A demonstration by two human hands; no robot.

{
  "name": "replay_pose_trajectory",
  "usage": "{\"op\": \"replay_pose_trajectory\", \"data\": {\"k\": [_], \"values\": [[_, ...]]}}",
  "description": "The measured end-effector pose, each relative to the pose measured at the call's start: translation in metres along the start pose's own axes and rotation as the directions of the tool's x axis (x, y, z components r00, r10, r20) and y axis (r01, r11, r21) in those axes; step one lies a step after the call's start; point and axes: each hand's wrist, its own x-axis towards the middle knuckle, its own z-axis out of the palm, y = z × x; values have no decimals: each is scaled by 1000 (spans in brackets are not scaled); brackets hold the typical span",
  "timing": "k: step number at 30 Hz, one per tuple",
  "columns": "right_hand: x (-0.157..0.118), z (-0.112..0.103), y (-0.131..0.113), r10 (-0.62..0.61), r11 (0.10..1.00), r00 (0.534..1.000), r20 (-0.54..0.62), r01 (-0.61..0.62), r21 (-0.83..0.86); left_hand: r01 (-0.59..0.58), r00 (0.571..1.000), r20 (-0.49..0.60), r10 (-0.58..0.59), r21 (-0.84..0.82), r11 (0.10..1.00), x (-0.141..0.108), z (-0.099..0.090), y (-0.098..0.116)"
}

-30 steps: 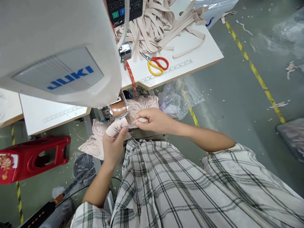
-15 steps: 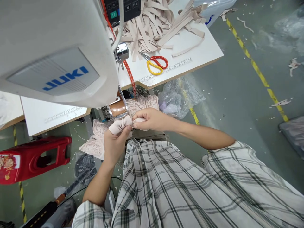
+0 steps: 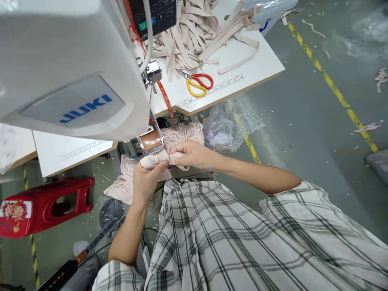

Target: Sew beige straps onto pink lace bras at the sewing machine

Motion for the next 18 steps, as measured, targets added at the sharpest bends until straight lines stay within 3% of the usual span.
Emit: {"op": "replay_pose_trajectory", "data": {"k": [6, 10, 13, 16, 18], "values": [[-3, 5, -6, -95, 990, 991, -98, 84, -114, 7, 999, -42, -9, -57, 998, 1, 9, 3], [0, 2, -15, -132, 972, 988, -79, 114, -204, -4, 1000, -28, 5, 21, 1000, -5, 4, 11], [5, -6, -28, -55, 994, 998, 9, 56, -90, -73, 996, -46, 75, 44, 996, -15, -6, 3], [14, -13, -47, 17, 994, 991, 134, -31, 108, -144, 987, -77, 140, -57, 988, -25, -10, -19], [21, -16, -62, 14, 990, 972, 235, -45, 130, -168, 986, -26, 166, -133, 977, -28, -7, -31]]}}
